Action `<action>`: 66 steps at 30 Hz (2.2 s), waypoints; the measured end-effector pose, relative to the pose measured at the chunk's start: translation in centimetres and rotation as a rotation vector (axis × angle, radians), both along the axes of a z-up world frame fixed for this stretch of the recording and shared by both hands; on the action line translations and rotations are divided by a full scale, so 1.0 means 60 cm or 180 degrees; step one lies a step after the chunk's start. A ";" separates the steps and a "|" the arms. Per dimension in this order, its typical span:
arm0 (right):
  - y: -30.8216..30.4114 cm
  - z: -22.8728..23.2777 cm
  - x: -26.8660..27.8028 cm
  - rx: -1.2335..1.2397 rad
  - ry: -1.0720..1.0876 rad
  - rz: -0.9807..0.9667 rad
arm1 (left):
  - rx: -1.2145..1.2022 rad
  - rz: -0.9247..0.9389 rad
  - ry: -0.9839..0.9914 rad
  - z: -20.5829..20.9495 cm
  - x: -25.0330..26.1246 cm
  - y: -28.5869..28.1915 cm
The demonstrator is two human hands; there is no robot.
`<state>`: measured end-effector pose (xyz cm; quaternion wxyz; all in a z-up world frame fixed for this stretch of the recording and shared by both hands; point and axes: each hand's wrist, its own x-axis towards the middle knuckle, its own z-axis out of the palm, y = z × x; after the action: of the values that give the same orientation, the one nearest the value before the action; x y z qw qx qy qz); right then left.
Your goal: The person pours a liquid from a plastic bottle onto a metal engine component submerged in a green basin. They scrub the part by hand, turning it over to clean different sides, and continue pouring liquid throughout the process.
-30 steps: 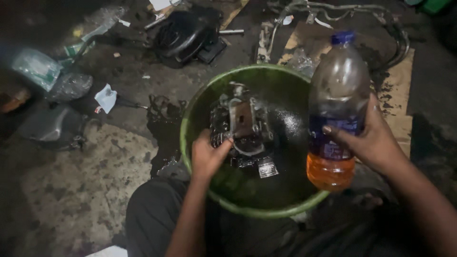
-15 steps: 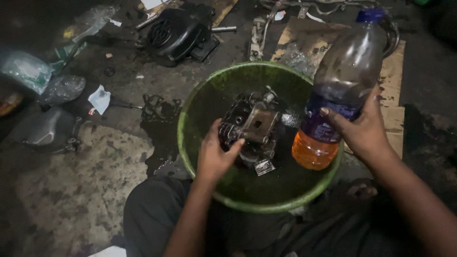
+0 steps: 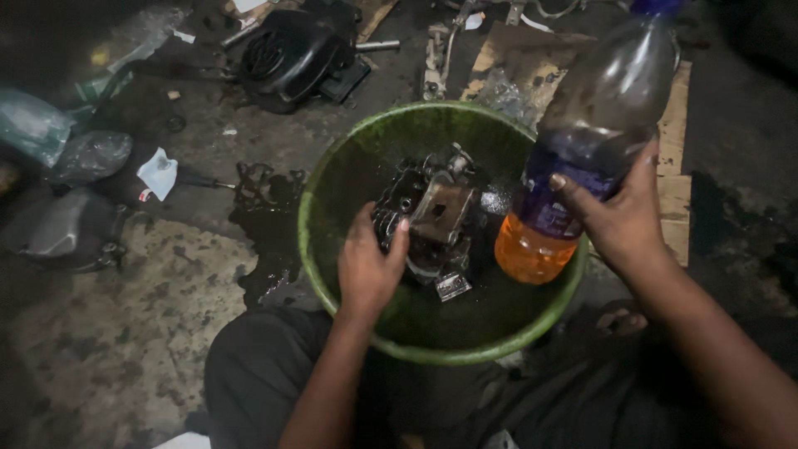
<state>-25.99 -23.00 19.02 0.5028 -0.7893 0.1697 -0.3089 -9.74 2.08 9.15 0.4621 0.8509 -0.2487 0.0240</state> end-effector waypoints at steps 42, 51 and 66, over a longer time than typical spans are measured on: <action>-0.025 -0.017 -0.011 -0.0058 -0.0663 -0.0403 | 0.0746 -0.0025 -0.0736 -0.006 -0.039 -0.052; -0.019 -0.012 -0.006 -0.0066 -0.0851 -0.0285 | 0.0040 -0.0328 -0.1151 0.011 -0.050 -0.027; -0.022 0.053 -0.022 -0.2393 0.0541 -0.0293 | -0.1145 -0.0093 0.0210 -0.069 -0.004 -0.043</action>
<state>-27.28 -24.32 22.22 0.1481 -0.9328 0.1209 -0.3054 -9.99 -0.50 5.02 0.6150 0.7512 -0.2375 0.0335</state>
